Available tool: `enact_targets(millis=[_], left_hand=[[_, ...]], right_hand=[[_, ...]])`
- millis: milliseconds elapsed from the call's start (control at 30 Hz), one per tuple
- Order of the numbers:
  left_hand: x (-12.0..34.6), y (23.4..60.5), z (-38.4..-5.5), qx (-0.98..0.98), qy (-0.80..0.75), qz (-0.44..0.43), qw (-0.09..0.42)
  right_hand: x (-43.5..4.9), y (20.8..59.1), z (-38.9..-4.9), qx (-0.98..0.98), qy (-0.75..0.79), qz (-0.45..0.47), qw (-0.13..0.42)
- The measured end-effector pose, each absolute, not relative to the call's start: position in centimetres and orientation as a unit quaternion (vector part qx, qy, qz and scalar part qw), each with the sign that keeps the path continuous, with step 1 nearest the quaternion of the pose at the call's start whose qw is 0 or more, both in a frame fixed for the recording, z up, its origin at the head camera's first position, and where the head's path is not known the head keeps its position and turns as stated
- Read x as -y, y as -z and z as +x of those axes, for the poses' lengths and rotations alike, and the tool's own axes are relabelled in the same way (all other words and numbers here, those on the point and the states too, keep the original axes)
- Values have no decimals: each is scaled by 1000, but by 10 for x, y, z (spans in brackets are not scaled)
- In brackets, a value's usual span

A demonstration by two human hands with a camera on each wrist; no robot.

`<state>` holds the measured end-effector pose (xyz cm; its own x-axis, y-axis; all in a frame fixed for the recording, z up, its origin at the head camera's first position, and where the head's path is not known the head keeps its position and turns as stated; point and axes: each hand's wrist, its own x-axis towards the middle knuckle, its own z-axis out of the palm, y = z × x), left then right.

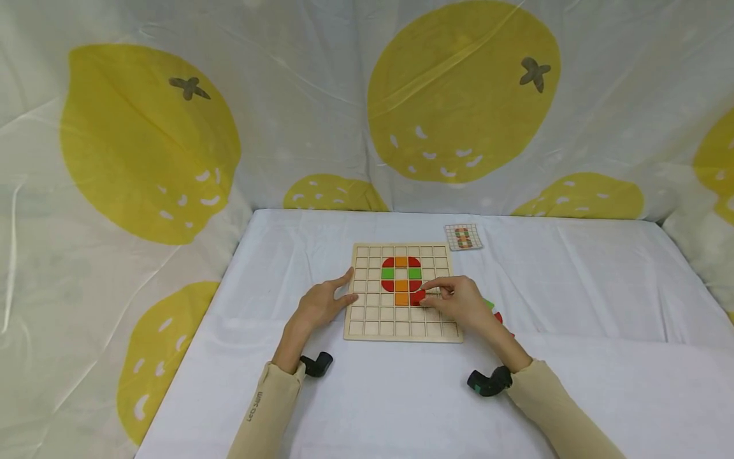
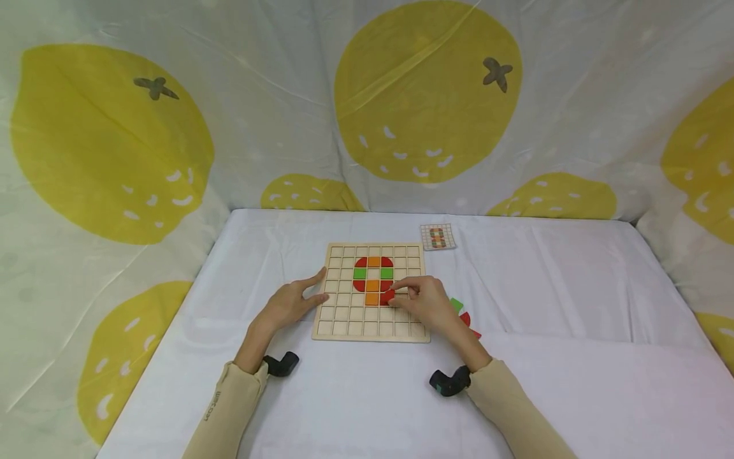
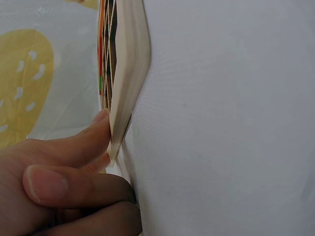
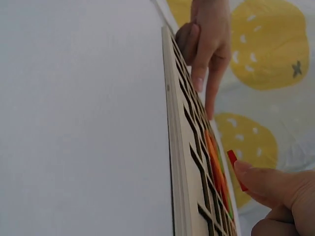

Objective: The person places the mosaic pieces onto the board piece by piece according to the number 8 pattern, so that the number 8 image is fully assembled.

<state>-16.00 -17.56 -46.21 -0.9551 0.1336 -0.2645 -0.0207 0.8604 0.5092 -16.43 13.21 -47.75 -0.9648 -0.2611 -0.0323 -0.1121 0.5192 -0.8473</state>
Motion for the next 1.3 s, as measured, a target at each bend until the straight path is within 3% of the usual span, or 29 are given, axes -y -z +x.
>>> enact_targets(millis=[400, 1300], left_hand=[[176, 464, -162, -952, -267, 28, 146], [176, 463, -162, -954, -261, 35, 145]], right_hand=[[-85, 486, -170, -873, 457, -151, 80], [-72, 485, -172, -880, 437, -168, 78]])
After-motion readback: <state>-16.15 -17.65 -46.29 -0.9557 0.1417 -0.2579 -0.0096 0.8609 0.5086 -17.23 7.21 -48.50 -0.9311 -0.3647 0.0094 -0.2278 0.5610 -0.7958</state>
